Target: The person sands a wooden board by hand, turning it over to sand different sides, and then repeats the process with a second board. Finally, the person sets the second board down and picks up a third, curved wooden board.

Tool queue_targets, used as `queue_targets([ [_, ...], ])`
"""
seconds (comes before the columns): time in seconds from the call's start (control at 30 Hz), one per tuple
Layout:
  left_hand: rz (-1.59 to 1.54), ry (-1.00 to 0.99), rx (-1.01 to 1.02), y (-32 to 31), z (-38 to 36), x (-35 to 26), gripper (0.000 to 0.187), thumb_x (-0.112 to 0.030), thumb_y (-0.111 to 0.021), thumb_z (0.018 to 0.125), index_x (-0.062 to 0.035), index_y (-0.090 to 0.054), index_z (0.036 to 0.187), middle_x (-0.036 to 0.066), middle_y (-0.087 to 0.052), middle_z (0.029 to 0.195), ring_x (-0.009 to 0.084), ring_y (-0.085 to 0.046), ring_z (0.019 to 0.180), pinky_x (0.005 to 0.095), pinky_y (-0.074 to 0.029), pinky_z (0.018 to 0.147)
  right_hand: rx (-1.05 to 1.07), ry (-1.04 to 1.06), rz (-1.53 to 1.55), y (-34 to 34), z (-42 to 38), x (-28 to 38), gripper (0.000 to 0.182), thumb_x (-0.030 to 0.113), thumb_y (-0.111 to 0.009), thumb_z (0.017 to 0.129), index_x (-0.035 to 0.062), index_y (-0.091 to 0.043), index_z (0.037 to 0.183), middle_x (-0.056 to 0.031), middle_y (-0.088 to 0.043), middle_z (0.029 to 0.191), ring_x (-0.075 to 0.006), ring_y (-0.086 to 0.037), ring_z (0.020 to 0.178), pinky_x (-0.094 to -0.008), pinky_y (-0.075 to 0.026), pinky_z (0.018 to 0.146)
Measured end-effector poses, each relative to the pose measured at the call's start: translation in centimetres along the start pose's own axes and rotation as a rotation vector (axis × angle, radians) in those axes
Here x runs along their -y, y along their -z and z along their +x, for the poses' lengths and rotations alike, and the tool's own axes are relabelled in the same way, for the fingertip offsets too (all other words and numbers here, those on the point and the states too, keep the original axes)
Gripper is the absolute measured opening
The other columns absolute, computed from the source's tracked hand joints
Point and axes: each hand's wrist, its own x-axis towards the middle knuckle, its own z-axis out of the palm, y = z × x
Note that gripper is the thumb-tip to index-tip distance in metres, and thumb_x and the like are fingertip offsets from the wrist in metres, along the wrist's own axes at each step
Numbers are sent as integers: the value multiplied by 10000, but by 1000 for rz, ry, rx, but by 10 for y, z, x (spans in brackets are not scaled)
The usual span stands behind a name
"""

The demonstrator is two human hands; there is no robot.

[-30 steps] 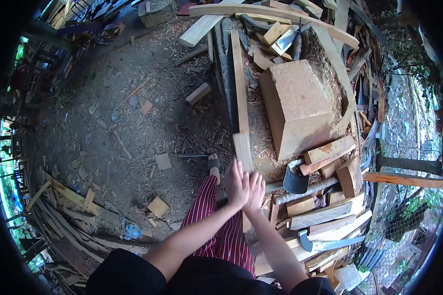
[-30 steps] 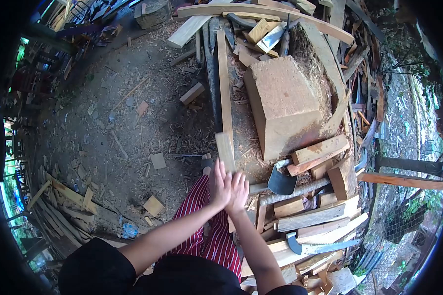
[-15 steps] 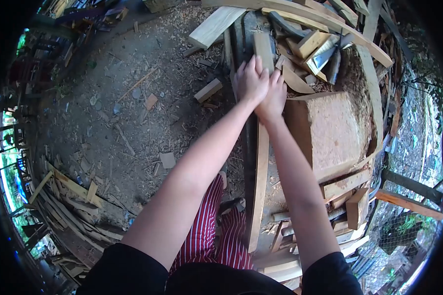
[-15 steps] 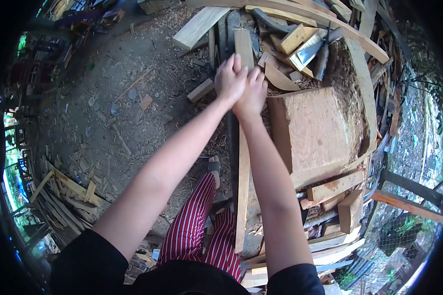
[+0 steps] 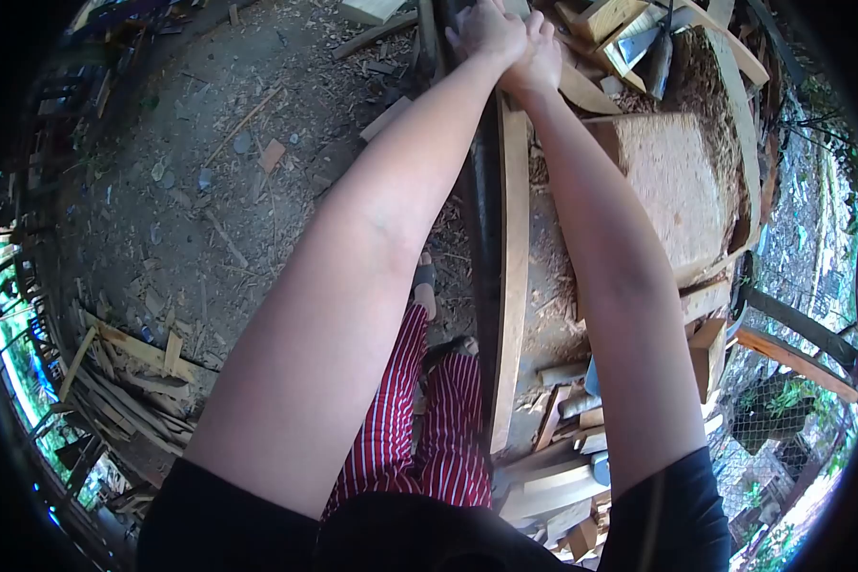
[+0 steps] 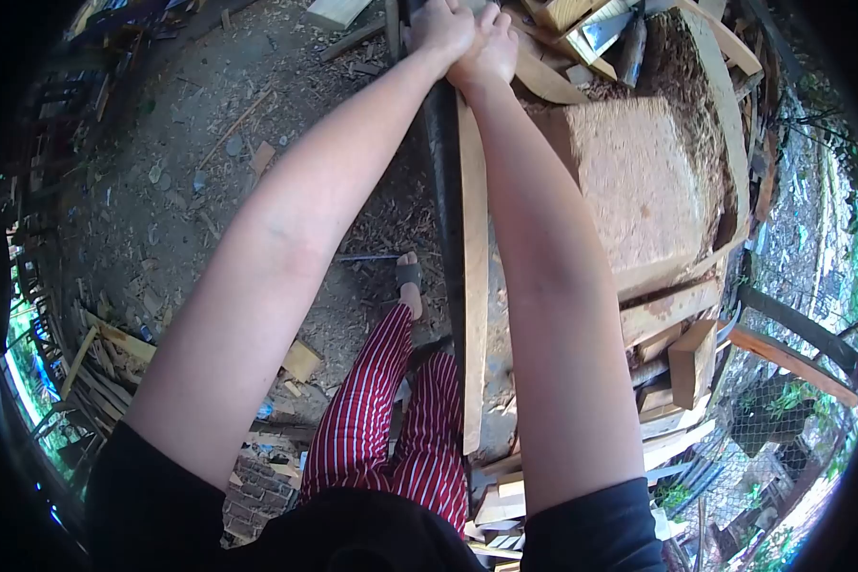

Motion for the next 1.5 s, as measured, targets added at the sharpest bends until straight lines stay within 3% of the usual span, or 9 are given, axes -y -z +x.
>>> queue_targets([
  [0.07, -139, -46, -8, -6, -34, 18, 329, -260, -513, 847, -123, -536, 1145, 129, -595, 1187, 321, -463, 1236, 558, -271, 1062, -117, 43, 67, 16, -43, 3, 399, 296, -608, 806, 136, -545, 1166, -146, -516, 1079, -312, -519, 1038, -400, -489, 784],
  [0.13, -155, -62, 70, 0, -84, 28, 553, -305, -506, 867, -101, -409, 1371, 126, -509, 1344, 296, -389, 1320, 566, -220, 1100, 0, -45, 85, 28, -89, 5, 382, 266, -605, 806, 125, -542, 1155, -156, -516, 1056, -314, -526, 1011, -395, -498, 757],
  [0.2, -178, -110, 65, 5, -141, 39, 600, -322, -482, 890, -111, -351, 1436, 121, -449, 1418, 305, -367, 1336, 550, -212, 1105, -14, -143, 275, 46, -148, 7, 349, 237, -578, 822, 88, -539, 1136, -163, -514, 1054, -300, -536, 977, -403, -499, 765],
  [0.6, -101, -153, 146, 56, -483, 102, 659, -256, -492, 920, 66, -234, 1434, 289, -399, 1374, 420, -398, 1250, 480, -293, 1075, 269, -91, 70, 130, -468, 29, 370, 218, -520, 823, 37, -540, 1144, -186, -526, 1150, -295, -516, 1015, -380, -426, 824],
  [0.67, -78, -117, 198, 70, -524, 105, 667, -247, -486, 917, 74, -210, 1433, 296, -389, 1363, 425, -370, 1265, 488, -290, 1078, 268, -98, 155, 137, -511, 30, 397, 204, -509, 833, 26, -531, 1187, -191, -524, 1154, -294, -514, 1019, -389, -422, 842],
  [0.73, -93, -102, 225, 76, -556, 113, 703, -257, -497, 908, 86, -184, 1436, 311, -363, 1374, 439, -363, 1268, 482, -284, 1087, 206, -54, 71, 149, -539, 34, 585, 202, -476, 859, 131, -359, 1428, -188, -517, 1142, -300, -519, 968, -387, -433, 789],
  [0.8, -231, 14, 281, 83, -570, 106, 744, -285, -509, 906, 98, -156, 1438, 321, -332, 1394, 453, -348, 1278, 478, -273, 1096, 310, -88, 78, 152, -557, 38, 628, 209, -459, 872, 183, -284, 1474, -178, -518, 1123, -280, -514, 900, -374, -429, 744],
  [1.03, -95, -29, 313, 72, -519, 101, 715, -334, -483, 934, 96, -195, 1427, 324, -313, 1413, 446, -326, 1310, 465, -259, 1114, 243, -103, 98, 141, -505, 33, 632, 216, -458, 872, 178, -280, 1478, -156, -517, 1040, -271, -518, 899, -375, -425, 736],
  [1.5, -90, -200, 28, 14, -163, 50, 620, -348, -528, 905, 32, -400, 1377, 265, -419, 1398, 448, -324, 1329, 475, -249, 1115, 42, -12, 113, 73, -161, 19, 665, 247, -521, 842, 170, -276, 1456, -142, -498, 976, -304, -532, 891, -406, -490, 660],
])
